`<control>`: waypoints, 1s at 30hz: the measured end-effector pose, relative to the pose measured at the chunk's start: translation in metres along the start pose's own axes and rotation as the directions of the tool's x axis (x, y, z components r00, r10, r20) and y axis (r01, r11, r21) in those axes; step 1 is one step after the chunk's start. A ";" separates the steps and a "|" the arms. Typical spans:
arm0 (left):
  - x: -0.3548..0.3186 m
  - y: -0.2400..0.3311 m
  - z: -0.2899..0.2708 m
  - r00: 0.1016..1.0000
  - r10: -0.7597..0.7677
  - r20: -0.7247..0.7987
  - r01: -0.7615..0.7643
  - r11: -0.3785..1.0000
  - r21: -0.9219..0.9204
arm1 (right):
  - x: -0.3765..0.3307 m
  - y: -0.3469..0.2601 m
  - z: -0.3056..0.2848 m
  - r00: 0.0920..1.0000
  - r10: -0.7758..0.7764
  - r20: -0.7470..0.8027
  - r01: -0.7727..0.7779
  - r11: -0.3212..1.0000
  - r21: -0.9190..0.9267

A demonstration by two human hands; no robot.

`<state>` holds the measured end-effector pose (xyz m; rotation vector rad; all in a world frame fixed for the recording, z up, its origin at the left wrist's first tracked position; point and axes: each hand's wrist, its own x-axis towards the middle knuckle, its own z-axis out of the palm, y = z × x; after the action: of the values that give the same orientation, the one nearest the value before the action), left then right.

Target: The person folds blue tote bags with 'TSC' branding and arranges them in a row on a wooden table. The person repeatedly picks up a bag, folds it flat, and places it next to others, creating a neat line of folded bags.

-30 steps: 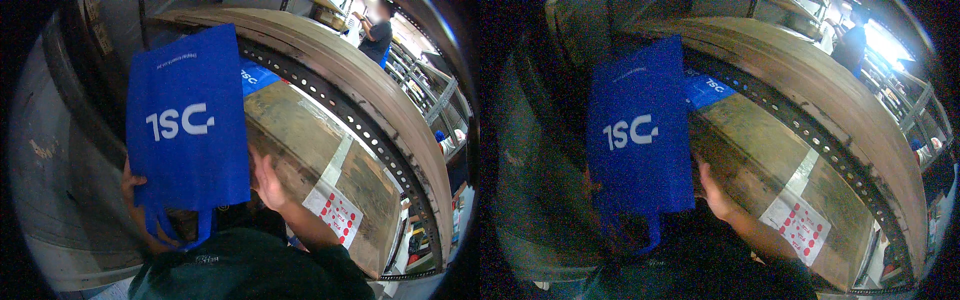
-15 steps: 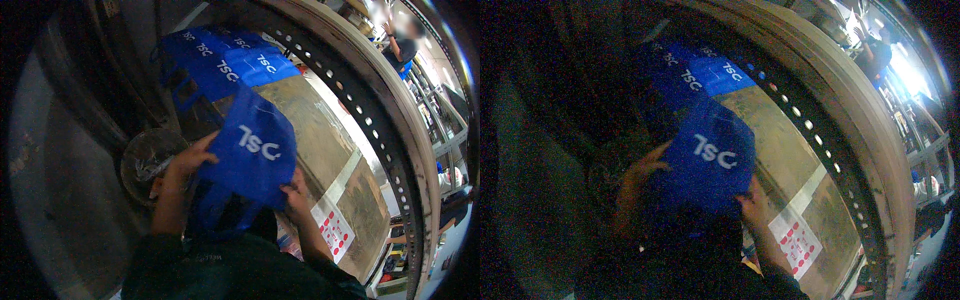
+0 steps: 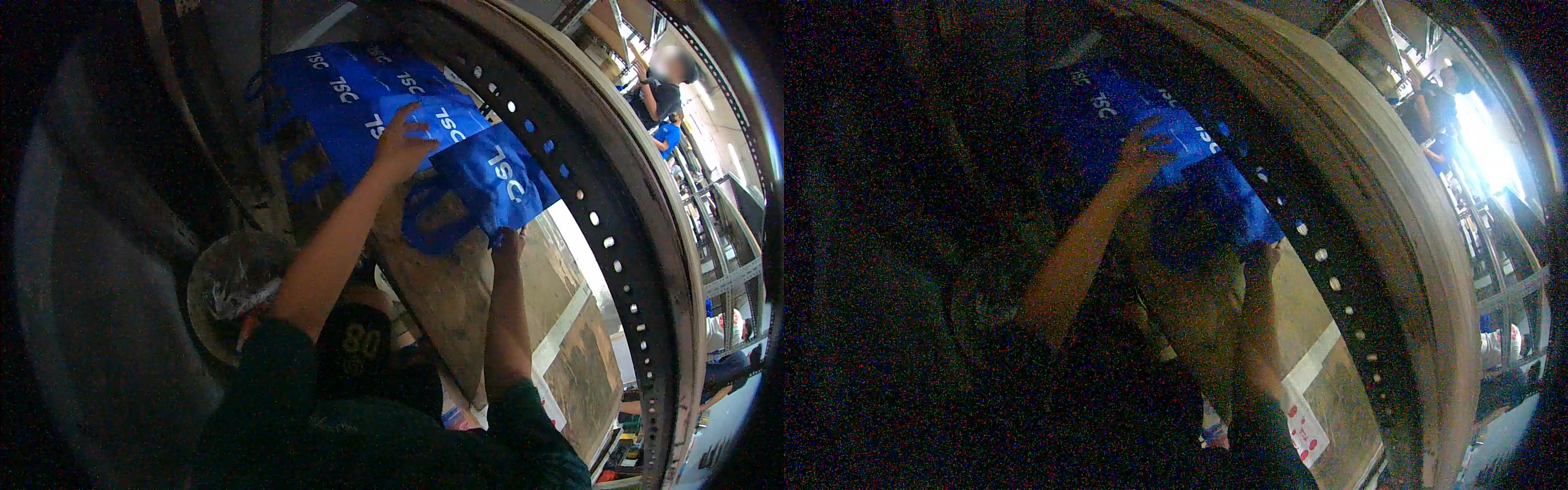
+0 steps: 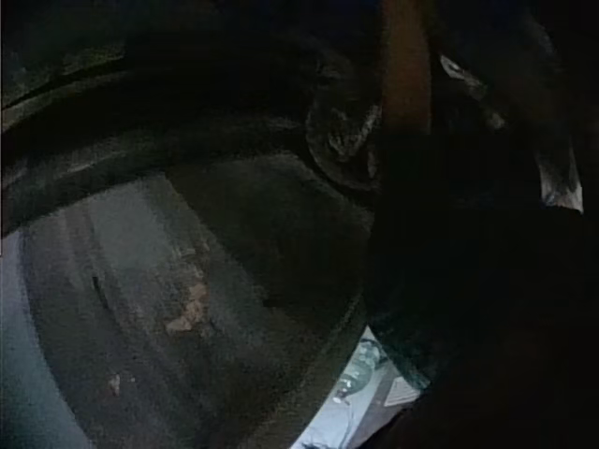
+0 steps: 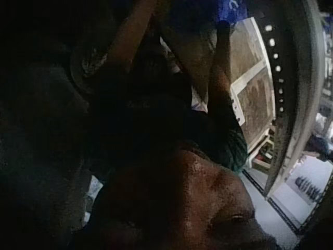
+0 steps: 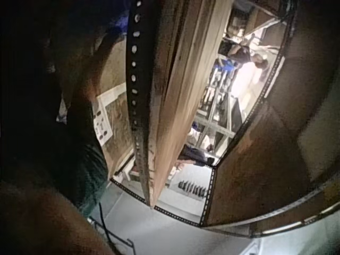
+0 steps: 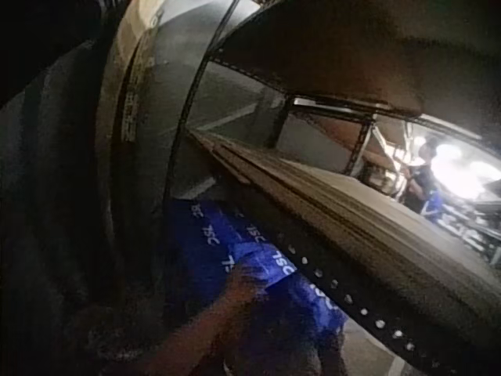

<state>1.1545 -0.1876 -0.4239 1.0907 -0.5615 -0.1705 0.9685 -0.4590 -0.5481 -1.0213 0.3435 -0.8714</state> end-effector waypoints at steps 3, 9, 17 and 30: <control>-0.039 0.006 -0.017 0.997 -0.072 -0.008 0.071 0.990 -0.124 | 0.027 0.020 -0.006 0.999 0.022 -0.028 -0.023 0.999 -0.040; -0.093 0.030 -0.029 0.983 -0.181 -0.039 0.176 0.978 -0.107 | 0.037 0.033 0.004 0.987 0.105 -0.124 -0.132 0.964 -0.232; -0.106 0.034 -0.021 0.985 -0.162 0.056 0.169 0.969 -0.182 | 0.058 0.034 0.038 0.972 0.042 -0.232 -0.143 0.886 -0.441; -0.121 0.046 -0.032 0.991 -0.126 0.048 0.129 0.990 -0.055 | 0.068 0.037 0.064 0.960 -0.004 -0.280 -0.171 0.782 -0.599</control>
<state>1.0622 -0.0924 -0.4363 1.0691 -0.5238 -0.3211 1.0676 -0.4642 -0.5379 -1.4852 0.9507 -0.8300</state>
